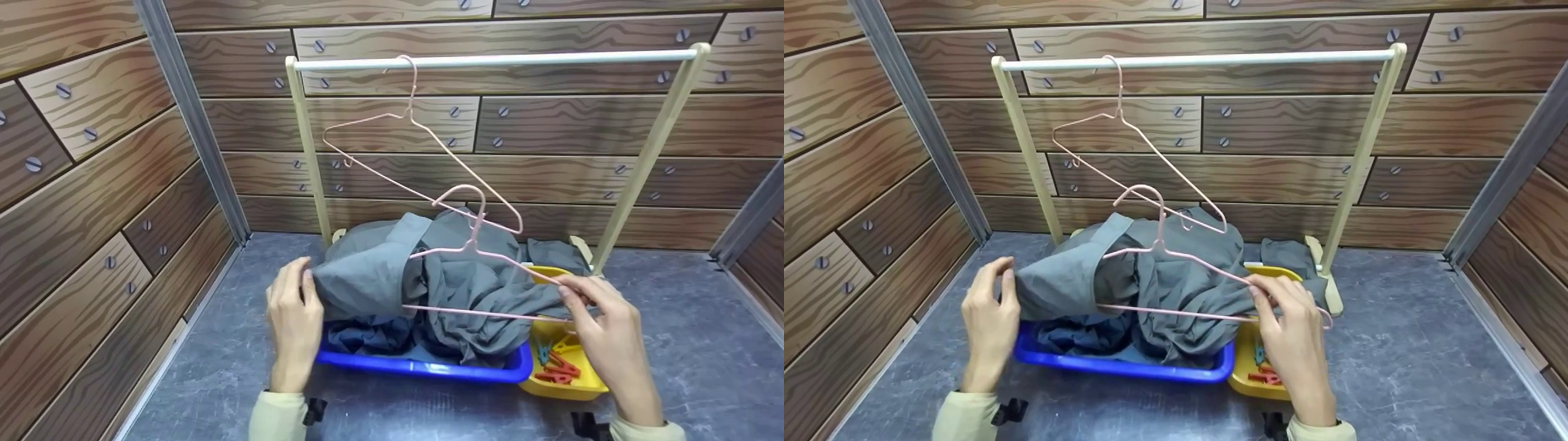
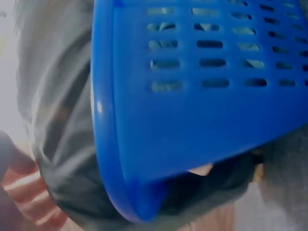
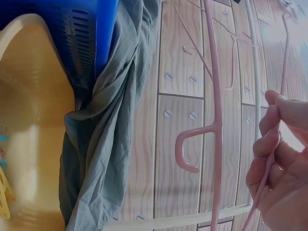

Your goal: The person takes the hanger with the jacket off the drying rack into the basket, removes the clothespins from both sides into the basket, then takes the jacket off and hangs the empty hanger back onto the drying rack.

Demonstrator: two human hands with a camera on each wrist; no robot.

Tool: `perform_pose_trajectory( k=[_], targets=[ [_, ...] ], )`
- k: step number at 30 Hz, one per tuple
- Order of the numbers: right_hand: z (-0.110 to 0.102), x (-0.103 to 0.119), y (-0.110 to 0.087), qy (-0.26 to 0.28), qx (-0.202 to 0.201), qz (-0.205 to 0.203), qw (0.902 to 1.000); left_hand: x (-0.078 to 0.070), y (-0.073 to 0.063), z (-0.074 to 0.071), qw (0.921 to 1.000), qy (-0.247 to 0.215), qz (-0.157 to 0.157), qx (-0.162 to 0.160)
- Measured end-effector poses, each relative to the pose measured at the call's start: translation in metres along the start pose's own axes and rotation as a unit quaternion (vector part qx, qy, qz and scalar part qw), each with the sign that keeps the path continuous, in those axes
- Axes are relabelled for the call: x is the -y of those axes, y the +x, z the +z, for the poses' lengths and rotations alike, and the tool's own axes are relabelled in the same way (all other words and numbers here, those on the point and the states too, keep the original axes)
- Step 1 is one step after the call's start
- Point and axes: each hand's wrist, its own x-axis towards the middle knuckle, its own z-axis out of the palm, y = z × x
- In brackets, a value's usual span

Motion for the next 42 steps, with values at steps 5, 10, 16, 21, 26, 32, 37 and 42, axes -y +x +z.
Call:
perform_pose_trajectory(
  k=[5,10,16,21,26,32,37,42],
  targets=[
    [0.002,0.003,0.000,0.007,0.001,-0.001,1.0000,-0.025,-0.008,0.009,0.9971,0.045,0.057,0.024],
    [0.003,0.006,-0.001,0.004,0.005,0.000,1.0000,-0.043,-0.022,0.020,0.9868,0.116,0.065,0.092],
    [0.004,0.007,0.000,0.002,0.001,-0.008,1.0000,-0.043,-0.029,0.028,0.9828,0.153,0.082,0.063],
    [0.001,0.007,0.001,-0.001,-0.004,0.001,1.0000,-0.037,-0.027,0.027,0.9825,0.140,0.123,-0.007],
    [-0.002,0.002,0.001,0.001,-0.007,0.006,1.0000,-0.035,-0.023,0.023,0.9809,0.108,0.160,-0.029],
    [-0.009,-0.005,0.000,0.009,-0.018,0.025,0.9995,-0.034,-0.020,0.019,0.9818,0.079,0.172,-0.015],
    [-0.018,-0.010,0.001,0.007,-0.015,0.029,0.9995,-0.030,-0.019,0.017,0.9871,0.058,0.149,0.001],
    [-0.023,-0.014,0.000,0.003,-0.003,0.030,0.9995,-0.025,-0.019,0.013,0.9938,0.026,0.106,0.020]
  ],
)
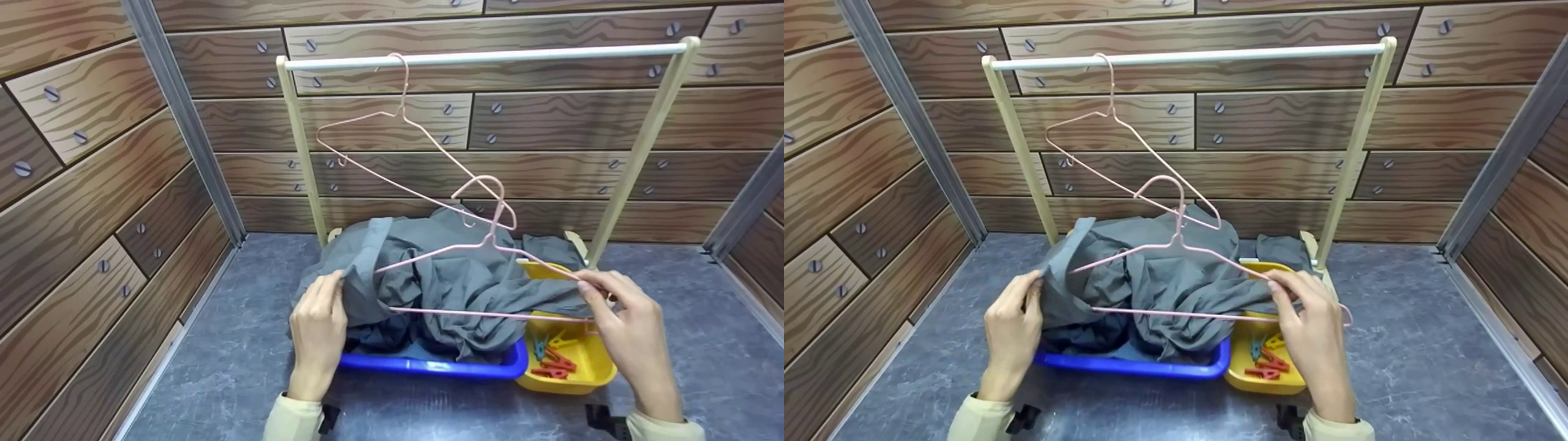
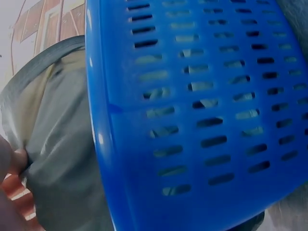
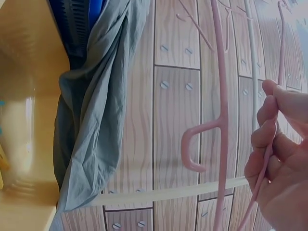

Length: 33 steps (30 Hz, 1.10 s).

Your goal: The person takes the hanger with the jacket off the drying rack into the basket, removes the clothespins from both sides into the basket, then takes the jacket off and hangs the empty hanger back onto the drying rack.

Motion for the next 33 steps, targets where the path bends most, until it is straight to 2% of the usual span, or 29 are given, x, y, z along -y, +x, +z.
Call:
perform_pose_trajectory(
  k=[6,11,15,20,22,26,30,33],
  targets=[
    [-0.003,0.000,0.000,-0.002,0.008,0.005,1.0000,0.002,0.001,-0.001,0.9994,-0.021,-0.023,-0.012],
    [-0.002,0.002,0.000,-0.002,0.001,0.007,1.0000,-0.004,0.000,0.004,0.9999,0.010,0.002,-0.009],
    [0.000,0.003,0.000,-0.003,-0.004,0.006,1.0000,-0.015,-0.005,0.011,0.9985,0.048,0.014,0.021],
    [0.003,0.005,0.000,0.006,-0.010,-0.005,0.9999,-0.025,-0.011,0.017,0.9922,0.105,-0.019,0.064],
    [0.004,0.006,-0.001,0.009,-0.011,-0.009,0.9999,-0.026,-0.012,0.018,0.9911,0.110,-0.027,0.070],
    [0.004,0.006,0.000,0.008,-0.012,-0.016,0.9998,-0.023,-0.013,0.019,0.9937,0.088,-0.018,0.066],
    [0.000,0.005,0.000,0.005,-0.019,-0.009,0.9998,-0.019,-0.012,0.018,0.9969,0.043,0.017,0.064],
    [-0.003,0.002,0.000,-0.003,-0.025,0.002,0.9997,-0.015,-0.011,0.016,0.9960,0.016,0.052,0.071]
  ],
)
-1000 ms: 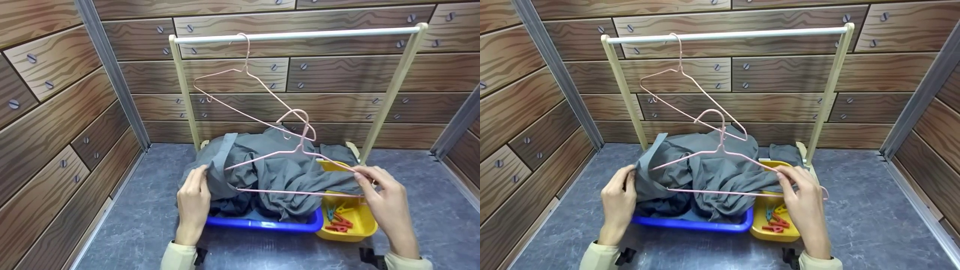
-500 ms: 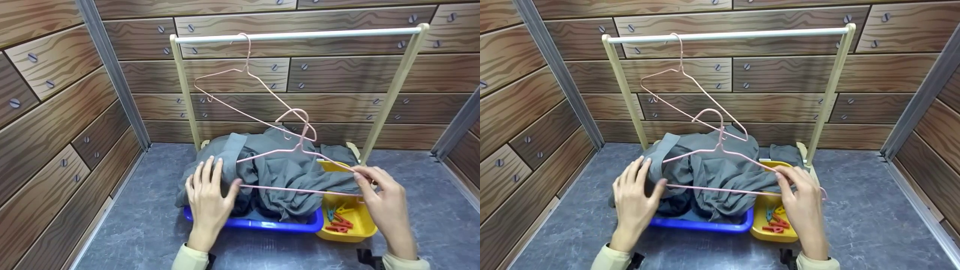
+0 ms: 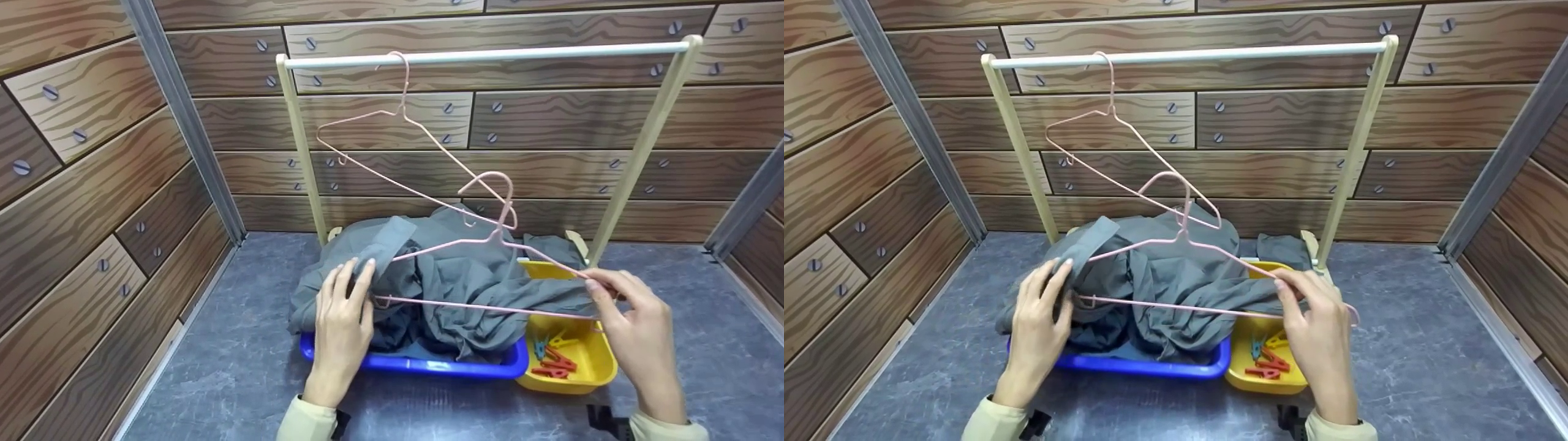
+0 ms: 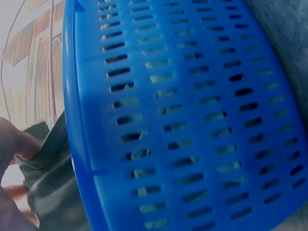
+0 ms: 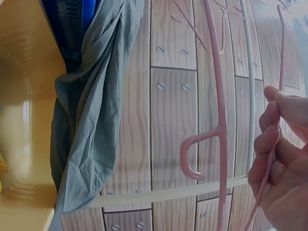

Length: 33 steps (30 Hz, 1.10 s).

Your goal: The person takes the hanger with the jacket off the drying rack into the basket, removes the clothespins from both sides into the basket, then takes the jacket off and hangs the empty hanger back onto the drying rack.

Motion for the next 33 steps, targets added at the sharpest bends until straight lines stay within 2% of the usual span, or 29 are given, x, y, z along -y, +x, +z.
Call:
perform_pose_trajectory(
  k=[5,10,14,18,22,24,26,29,33],
  targets=[
    [-0.008,-0.004,0.000,-0.012,-0.008,0.009,0.9999,0.006,0.000,-0.002,0.9977,-0.023,0.061,0.020],
    [-0.013,-0.006,-0.001,-0.027,-0.015,0.022,0.9993,0.011,0.001,-0.004,0.9915,-0.045,0.113,0.047],
    [-0.015,-0.007,-0.001,-0.031,-0.015,0.022,0.9992,0.018,0.003,-0.009,0.9870,-0.069,0.130,0.065],
    [-0.015,-0.007,0.000,-0.032,-0.017,0.021,0.9991,0.027,0.006,-0.017,0.9858,-0.082,0.126,0.075],
    [-0.014,-0.007,0.000,-0.029,-0.015,0.026,0.9991,0.034,0.006,-0.019,0.9877,-0.107,0.097,0.061],
    [-0.014,-0.008,0.001,-0.027,-0.013,0.029,0.9991,0.037,0.008,-0.017,0.9861,-0.147,0.065,0.042],
    [-0.014,-0.008,0.001,-0.025,-0.012,0.031,0.9991,0.039,0.009,-0.014,0.9800,-0.196,0.025,0.022],
    [-0.013,-0.010,0.000,-0.021,-0.008,0.036,0.9991,0.041,0.009,-0.012,0.9629,-0.265,-0.048,0.011],
    [-0.013,-0.011,0.000,-0.021,0.000,0.040,0.9990,0.041,0.008,-0.013,0.9280,-0.345,-0.137,0.033]
  ],
)
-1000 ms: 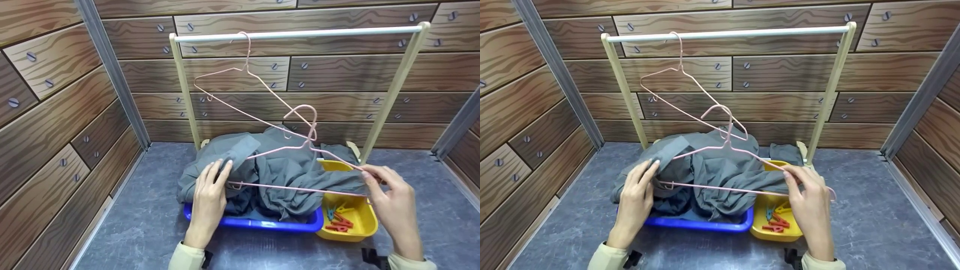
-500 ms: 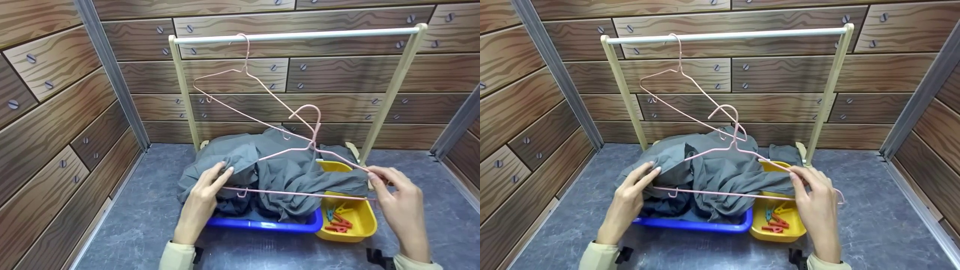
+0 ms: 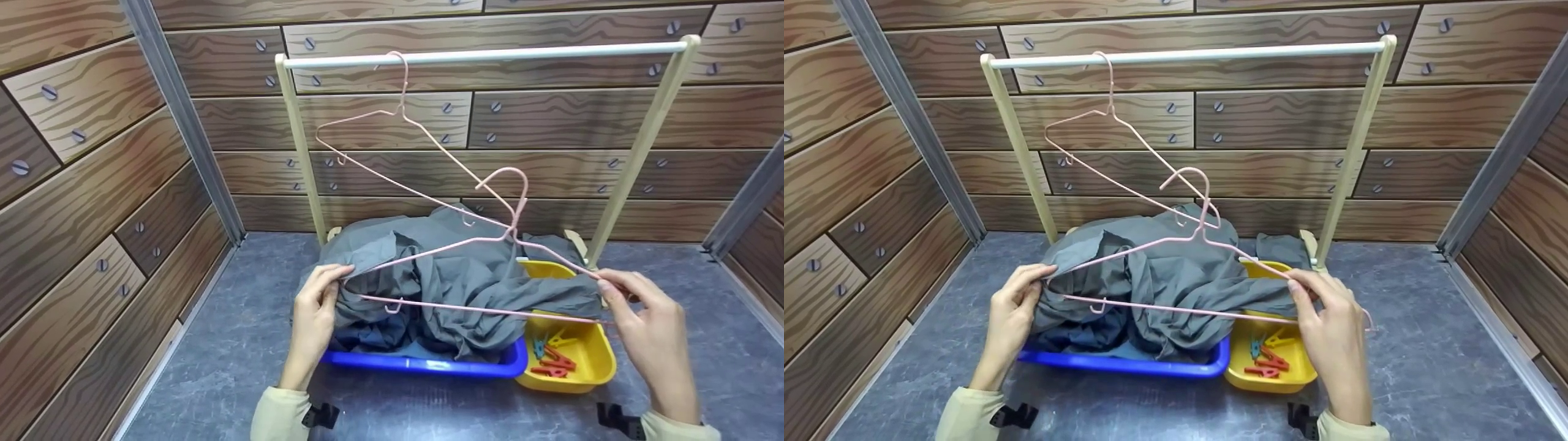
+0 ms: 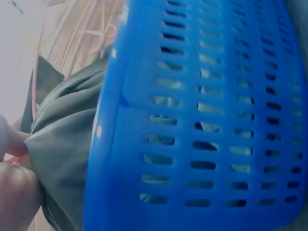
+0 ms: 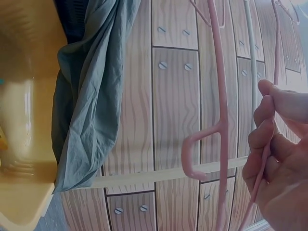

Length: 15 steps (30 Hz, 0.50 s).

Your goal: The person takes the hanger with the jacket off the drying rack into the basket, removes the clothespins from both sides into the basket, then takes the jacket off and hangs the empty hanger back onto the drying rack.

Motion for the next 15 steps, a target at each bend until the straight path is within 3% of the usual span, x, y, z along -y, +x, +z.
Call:
perform_pose_trajectory(
  k=[3,6,10,15],
  targets=[
    [-0.002,0.000,0.000,0.005,0.004,0.003,1.0000,-0.001,0.000,0.000,0.9982,-0.026,-0.055,0.001],
    [-0.004,0.000,0.000,0.011,0.002,0.012,0.9999,0.001,0.000,0.000,0.9976,0.022,-0.066,-0.001],
    [-0.006,0.000,0.001,0.020,-0.010,0.019,0.9996,0.005,-0.002,0.003,0.9913,0.131,-0.004,0.007],
    [-0.008,0.000,0.001,0.031,-0.035,0.010,0.9988,0.011,-0.007,0.007,0.9647,0.247,0.086,0.030]
  ],
)
